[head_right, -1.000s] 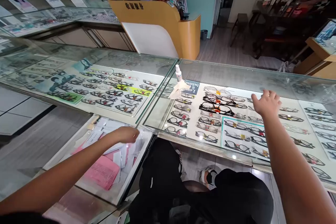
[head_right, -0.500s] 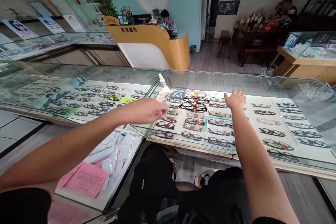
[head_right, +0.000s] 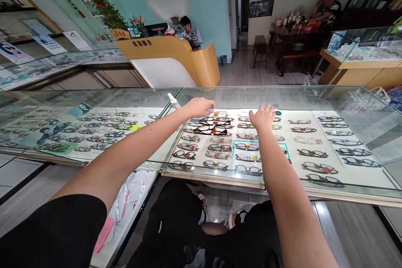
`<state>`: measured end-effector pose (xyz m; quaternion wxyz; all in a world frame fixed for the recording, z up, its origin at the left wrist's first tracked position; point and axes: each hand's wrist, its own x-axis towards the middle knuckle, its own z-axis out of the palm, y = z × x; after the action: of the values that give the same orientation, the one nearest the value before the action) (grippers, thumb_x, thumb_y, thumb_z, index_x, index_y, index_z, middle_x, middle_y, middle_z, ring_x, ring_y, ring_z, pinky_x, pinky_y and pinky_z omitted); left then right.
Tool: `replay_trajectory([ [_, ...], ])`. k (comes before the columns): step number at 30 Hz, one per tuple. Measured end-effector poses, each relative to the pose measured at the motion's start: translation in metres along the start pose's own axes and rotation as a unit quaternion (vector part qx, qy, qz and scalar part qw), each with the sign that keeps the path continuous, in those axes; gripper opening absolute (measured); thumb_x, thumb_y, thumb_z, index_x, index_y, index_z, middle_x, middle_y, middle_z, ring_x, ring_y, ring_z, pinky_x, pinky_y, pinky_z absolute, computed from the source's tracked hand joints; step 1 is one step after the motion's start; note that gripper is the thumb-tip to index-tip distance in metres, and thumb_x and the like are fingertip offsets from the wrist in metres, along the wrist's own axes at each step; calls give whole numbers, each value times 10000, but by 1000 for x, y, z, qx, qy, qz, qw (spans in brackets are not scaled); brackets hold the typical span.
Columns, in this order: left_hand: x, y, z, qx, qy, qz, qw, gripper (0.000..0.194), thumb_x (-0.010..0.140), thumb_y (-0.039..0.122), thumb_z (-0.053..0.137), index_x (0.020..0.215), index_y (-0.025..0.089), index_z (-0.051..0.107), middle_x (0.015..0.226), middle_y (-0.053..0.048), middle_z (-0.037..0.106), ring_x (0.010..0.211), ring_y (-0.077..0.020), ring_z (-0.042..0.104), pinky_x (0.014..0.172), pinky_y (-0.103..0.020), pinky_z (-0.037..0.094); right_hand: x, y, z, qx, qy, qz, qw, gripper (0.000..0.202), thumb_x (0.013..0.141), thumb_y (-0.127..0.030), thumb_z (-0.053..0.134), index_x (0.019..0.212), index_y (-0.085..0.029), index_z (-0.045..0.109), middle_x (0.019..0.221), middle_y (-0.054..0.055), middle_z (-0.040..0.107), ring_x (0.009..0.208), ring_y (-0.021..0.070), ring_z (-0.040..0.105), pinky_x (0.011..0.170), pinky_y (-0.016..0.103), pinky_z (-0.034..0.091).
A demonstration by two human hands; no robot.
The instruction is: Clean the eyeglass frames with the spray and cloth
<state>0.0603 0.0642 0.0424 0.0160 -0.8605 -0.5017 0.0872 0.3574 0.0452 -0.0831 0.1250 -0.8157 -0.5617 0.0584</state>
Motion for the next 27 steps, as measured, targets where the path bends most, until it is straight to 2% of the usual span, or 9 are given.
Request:
replay_trajectory([
  [2, 8, 2, 6, 10, -7, 6, 1000, 348, 960, 361, 613, 1261, 254, 751, 1158, -97, 818, 1072, -268, 743, 856, -303, 506, 0, -1, 0, 2, -6, -1, 1000, 804, 1043, -619, 338, 1639, -89, 434, 1762, 238, 341, 1617, 425, 285, 1299, 573, 266],
  [9, 18, 6, 15, 15, 6, 17, 1000, 228, 936, 294, 618, 1089, 243, 779, 1020, -94, 828, 975, -262, 759, 792, -308, 495, 1, 0, 0, -3, -16, 3, 1000, 813, 1049, -624, 316, 1671, -107, 401, 1775, 222, 318, 1628, 422, 268, 1306, 576, 257],
  [12, 11, 3, 9, 15, 29, 15, 999, 247, 972, 320, 590, 1129, 236, 760, 1049, -100, 828, 988, -266, 761, 792, -314, 483, 0, -1, -1, -5, -16, 4, 1000, 802, 1053, -621, 321, 1667, -112, 411, 1775, 219, 323, 1628, 417, 275, 1305, 570, 261],
  [15, -8, -4, -4, 6, 67, 17, 998, 248, 986, 351, 584, 1138, 243, 748, 1043, -87, 820, 987, -264, 755, 759, -307, 449, -1, -2, -3, -2, -11, 5, 1000, 791, 1050, -610, 337, 1654, -107, 430, 1768, 219, 342, 1623, 410, 289, 1304, 559, 271],
  [17, -31, -9, -14, -15, 97, 21, 995, 224, 976, 361, 606, 1113, 254, 747, 979, -55, 805, 926, -243, 742, 715, -299, 411, -3, -2, -4, 0, -8, 7, 1000, 790, 1045, -607, 348, 1647, -104, 443, 1765, 217, 349, 1623, 409, 293, 1307, 552, 273],
  [20, -82, -18, -26, -65, 136, 25, 988, 197, 967, 365, 633, 1087, 263, 751, 885, -9, 764, 824, -199, 704, 683, -287, 377, -3, -1, -5, 2, -5, 9, 1000, 797, 1035, -612, 361, 1642, -105, 458, 1753, 222, 363, 1620, 414, 296, 1310, 555, 271],
  [23, -146, -27, -33, -110, 165, 18, 980, 195, 968, 381, 649, 1065, 254, 762, 793, 14, 701, 737, -167, 651, 686, -273, 381, -2, 2, -3, 3, -2, 7, 1000, 814, 1024, -624, 370, 1642, -102, 461, 1737, 243, 376, 1604, 434, 312, 1294, 579, 285],
  [27, -235, -38, -28, -122, 177, -8, 977, 195, 982, 386, 637, 1031, 252, 770, 721, 27, 641, 680, -150, 608, 705, -263, 399, 0, 9, 0, 4, 14, -2, 1000, 848, 1012, -653, 368, 1622, -76, 485, 1699, 291, 401, 1554, 473, 355, 1250, 604, 319],
])
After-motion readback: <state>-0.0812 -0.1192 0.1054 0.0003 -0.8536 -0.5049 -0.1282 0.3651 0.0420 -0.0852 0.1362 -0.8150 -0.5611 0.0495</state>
